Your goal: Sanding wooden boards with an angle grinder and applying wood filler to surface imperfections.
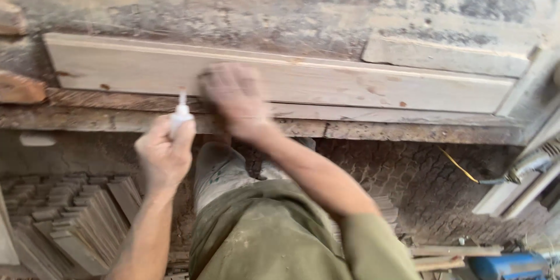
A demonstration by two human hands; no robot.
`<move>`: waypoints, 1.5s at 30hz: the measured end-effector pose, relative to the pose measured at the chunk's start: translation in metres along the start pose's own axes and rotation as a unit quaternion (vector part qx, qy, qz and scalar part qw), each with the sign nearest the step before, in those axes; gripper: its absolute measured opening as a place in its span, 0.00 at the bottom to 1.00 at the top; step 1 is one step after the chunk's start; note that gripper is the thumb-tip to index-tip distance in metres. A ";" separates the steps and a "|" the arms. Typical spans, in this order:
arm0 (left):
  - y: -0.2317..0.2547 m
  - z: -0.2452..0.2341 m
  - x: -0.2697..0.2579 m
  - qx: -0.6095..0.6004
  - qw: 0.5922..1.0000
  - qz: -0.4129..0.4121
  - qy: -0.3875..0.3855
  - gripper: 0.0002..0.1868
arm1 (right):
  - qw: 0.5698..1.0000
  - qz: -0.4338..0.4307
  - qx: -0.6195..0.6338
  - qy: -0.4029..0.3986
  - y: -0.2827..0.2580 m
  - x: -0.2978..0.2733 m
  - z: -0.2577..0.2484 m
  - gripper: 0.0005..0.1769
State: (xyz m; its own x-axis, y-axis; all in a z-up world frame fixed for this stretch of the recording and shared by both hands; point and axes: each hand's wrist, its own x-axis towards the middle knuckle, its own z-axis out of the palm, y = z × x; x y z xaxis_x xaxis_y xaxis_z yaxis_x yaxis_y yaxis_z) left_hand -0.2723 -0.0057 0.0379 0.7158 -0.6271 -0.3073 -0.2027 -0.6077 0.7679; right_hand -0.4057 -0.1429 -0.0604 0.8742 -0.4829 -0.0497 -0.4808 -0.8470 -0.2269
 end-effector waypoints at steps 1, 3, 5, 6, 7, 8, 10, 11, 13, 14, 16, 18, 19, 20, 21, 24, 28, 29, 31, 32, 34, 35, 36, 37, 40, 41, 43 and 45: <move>0.018 -0.003 0.003 0.015 1.000 0.014 0.005 0.06 | 0.993 -0.019 0.098 0.068 -0.026 0.020 0.000 0.46; 0.037 -0.003 0.009 0.030 0.999 0.034 0.009 0.06 | 0.971 -0.037 0.191 0.142 -0.046 0.042 0.004 0.31; 0.039 0.000 0.006 0.019 0.999 0.038 -0.006 0.08 | 0.974 -0.028 0.199 0.103 -0.047 0.034 0.010 0.31; 0.025 0.013 0.001 0.019 0.999 0.037 -0.007 0.08 | 0.974 -0.028 0.200 0.102 -0.019 0.018 0.004 0.31; 0.010 0.024 -0.003 0.027 0.999 0.033 -0.023 0.07 | 0.979 -0.023 0.168 0.116 0.008 0.003 -0.003 0.31; -0.004 0.037 -0.006 0.033 0.998 0.030 -0.037 0.06 | 0.982 -0.022 0.135 0.132 0.038 -0.009 -0.009 0.33; 0.012 0.070 -0.012 0.027 0.998 0.025 -0.059 0.07 | 0.988 0.002 0.048 0.144 0.111 -0.065 0.000 0.37; 0.019 0.087 -0.016 0.022 0.996 0.019 -0.083 0.08 | 0.987 0.029 -0.039 0.155 0.147 -0.093 0.005 0.41; 0.025 0.118 -0.026 -0.007 0.993 0.016 -0.114 0.07 | 0.908 0.149 0.335 0.205 0.216 -0.137 -0.025 0.28; 0.028 0.135 -0.031 -0.038 0.989 0.017 -0.144 0.07 | 0.683 0.245 0.651 0.223 0.252 -0.158 -0.039 0.18; 0.041 0.161 -0.037 -0.028 0.986 0.038 -0.158 0.09 | 0.882 0.262 0.330 0.213 0.316 -0.208 -0.029 0.22; 0.061 0.173 -0.036 -0.015 0.983 0.061 -0.173 0.11 | 0.955 0.242 -0.037 0.168 0.344 -0.229 -0.030 0.35; 0.076 0.172 -0.032 0.001 0.982 0.038 -0.187 0.13 | 0.951 0.248 -0.036 0.182 0.341 -0.224 -0.038 0.32; 0.091 0.170 -0.031 0.018 0.979 0.011 -0.204 0.16 | 0.947 0.256 -0.036 0.191 0.336 -0.224 -0.048 0.31; 0.088 0.172 -0.036 0.023 0.978 0.008 -0.209 0.16 | 0.946 0.262 -0.031 0.188 0.332 -0.226 -0.046 0.31; 0.090 0.178 -0.031 0.028 0.977 -0.008 -0.211 0.15 | 0.939 0.272 -0.004 0.211 0.333 -0.218 -0.050 0.31; 0.108 0.177 -0.030 0.038 0.971 -0.011 -0.237 0.16 | 0.937 0.264 0.013 0.230 0.330 -0.216 -0.055 0.29; 0.110 0.179 -0.030 0.036 0.970 0.000 -0.240 0.18 | 0.937 0.259 0.012 0.235 0.330 -0.216 -0.055 0.28; 0.095 0.202 -0.034 0.038 0.971 0.021 -0.237 0.17 | 0.937 0.259 0.013 0.236 0.332 -0.220 -0.052 0.28; 0.086 0.214 -0.035 0.039 0.972 0.043 -0.229 0.15 | 0.937 0.255 0.013 0.238 0.334 -0.219 -0.051 0.28; 0.113 0.217 -0.025 0.040 0.970 0.037 -0.236 0.17 | 0.937 0.257 0.012 0.238 0.333 -0.217 -0.053 0.28; 0.126 0.219 -0.020 0.040 0.969 0.029 -0.242 0.19 | 0.937 0.259 0.011 0.235 0.331 -0.215 -0.054 0.29; 0.129 0.219 -0.019 0.042 0.969 0.028 -0.240 0.19 | 0.937 0.258 0.014 0.236 0.331 -0.215 -0.054 0.29; 0.131 0.218 -0.018 0.051 0.968 0.016 -0.244 0.19 | 0.935 0.259 0.015 0.240 0.331 -0.214 -0.054 0.29; 0.130 0.212 -0.019 0.061 0.966 -0.008 -0.251 0.19 | 0.934 0.259 0.016 0.245 0.330 -0.212 -0.057 0.29; 0.127 0.208 -0.019 0.060 0.965 -0.019 -0.255 0.20 | 0.934 0.258 0.014 0.246 0.328 -0.210 -0.059 0.29; 0.128 0.206 -0.020 0.060 0.968 0.005 -0.244 0.17 | 0.936 0.261 0.028 0.233 0.327 -0.219 -0.064 0.33; 0.127 0.187 -0.017 0.066 0.974 0.026 -0.214 0.14 | 0.940 0.248 0.055 0.226 0.321 -0.207 -0.064 0.38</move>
State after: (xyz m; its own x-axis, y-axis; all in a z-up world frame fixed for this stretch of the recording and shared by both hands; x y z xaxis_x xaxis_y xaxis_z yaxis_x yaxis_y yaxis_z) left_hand -0.4357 -0.1634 0.0356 0.3633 -0.7874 -0.4980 -0.3361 -0.6093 0.7182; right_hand -0.7452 -0.3290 -0.0607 0.4133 -0.8792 0.2371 -0.7907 -0.4757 -0.3855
